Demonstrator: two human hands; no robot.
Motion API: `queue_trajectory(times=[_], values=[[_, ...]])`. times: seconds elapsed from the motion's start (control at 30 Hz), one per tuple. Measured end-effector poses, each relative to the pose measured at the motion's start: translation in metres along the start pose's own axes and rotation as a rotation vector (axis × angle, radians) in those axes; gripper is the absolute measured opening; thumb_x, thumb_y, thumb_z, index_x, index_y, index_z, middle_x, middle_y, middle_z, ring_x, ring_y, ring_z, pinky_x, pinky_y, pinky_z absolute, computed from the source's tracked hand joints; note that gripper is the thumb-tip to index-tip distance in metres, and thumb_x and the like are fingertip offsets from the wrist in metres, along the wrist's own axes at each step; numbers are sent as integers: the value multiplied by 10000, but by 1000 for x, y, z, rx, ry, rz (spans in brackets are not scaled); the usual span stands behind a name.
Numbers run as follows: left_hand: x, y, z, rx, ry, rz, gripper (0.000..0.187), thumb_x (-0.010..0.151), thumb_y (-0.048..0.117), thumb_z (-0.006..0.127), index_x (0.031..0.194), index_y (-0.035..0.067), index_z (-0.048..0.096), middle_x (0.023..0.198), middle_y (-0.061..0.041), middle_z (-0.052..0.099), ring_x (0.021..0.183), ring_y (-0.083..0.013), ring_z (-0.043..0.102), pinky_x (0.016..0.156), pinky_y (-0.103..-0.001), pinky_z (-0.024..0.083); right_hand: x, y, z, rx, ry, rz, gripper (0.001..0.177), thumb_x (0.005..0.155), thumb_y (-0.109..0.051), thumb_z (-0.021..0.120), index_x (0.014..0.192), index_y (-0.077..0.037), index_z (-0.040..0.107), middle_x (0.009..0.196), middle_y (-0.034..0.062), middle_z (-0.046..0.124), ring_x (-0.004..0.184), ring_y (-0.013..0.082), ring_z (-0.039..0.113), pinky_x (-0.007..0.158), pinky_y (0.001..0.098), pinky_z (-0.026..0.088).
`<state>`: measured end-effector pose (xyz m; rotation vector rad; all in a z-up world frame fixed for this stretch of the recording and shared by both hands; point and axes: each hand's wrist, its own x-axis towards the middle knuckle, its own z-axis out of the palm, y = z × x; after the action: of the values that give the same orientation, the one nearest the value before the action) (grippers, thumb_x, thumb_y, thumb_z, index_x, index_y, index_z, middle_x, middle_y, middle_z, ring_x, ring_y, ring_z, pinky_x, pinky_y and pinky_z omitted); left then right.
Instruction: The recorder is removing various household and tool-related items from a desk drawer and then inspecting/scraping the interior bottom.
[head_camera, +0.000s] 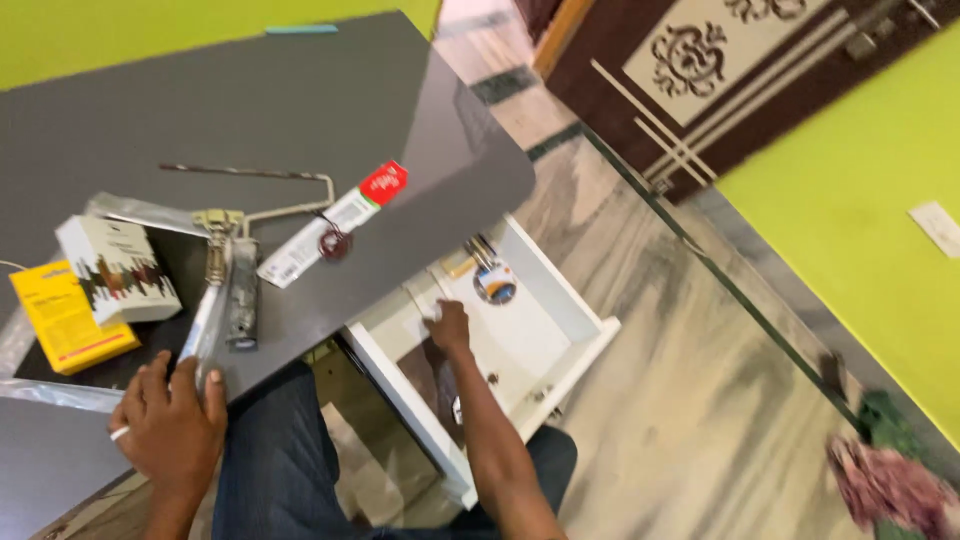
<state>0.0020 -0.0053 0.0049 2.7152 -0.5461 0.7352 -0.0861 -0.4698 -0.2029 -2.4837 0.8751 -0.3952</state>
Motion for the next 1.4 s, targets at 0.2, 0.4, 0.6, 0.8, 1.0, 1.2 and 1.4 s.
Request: queue_trajectory(times=[0.2,0.4,0.6,0.8,1.0,1.2,1.4], values=[[7,6,-5,49,-27,-35,320,1111,414,647,1289,157,715,1409,-27,616,1344,-229,532,1105,-406,364,-48,-87,-43,-143,62,84,412,781,-342,826,1115,-139,695,1502,177,447,1380,405,433,975,607,446],[8,9,-11,35,-20,-32,317,1096,404,653,1282,155,713,1430,-27,628,1349,-229,529,1143,-423,360,-85,-20,-42,127,127,7,353,732,-328,888,927,-80,732,1324,278,524,1194,456,538,971,516,473],[10,9,-17,4,-8,-47,311,1081,399,658,1268,158,716,1443,-27,641,1369,-222,539,1124,-428,360,-100,-45,-142,503,371,104,206,797,-181,836,878,-39,710,1179,205,672,1203,345,624,1028,430,472],[12,8,-25,8,-6,-42,346,1061,406,653,1304,171,728,1413,-31,650,1367,-212,551,1104,-417,367,-33,-139,-156,332,345,-297,316,726,-197,847,912,-15,668,1259,215,630,1190,386,599,1035,454,458],[14,7,-30,-30,3,-61,354,1042,409,634,1297,180,721,1446,-30,637,1375,-214,546,1156,-432,374,10,-267,-132,334,260,-454,499,745,-278,861,1097,2,646,1418,282,470,1310,460,476,1078,509,407],[17,4,-29,-7,-36,-83,373,1005,425,627,1288,199,719,1475,-17,626,1402,-229,553,1147,-441,369,-13,-258,-132,430,289,-367,600,856,-279,801,1336,-9,562,1481,247,440,1362,412,456,1081,484,420],[-5,-12,8,49,-42,0,298,1123,435,604,1268,183,670,1437,-15,593,1354,-232,530,1113,-405,368,-37,-86,-123,471,264,135,319,897,-221,731,1156,-36,705,1106,146,762,1011,257,740,911,366,564]])
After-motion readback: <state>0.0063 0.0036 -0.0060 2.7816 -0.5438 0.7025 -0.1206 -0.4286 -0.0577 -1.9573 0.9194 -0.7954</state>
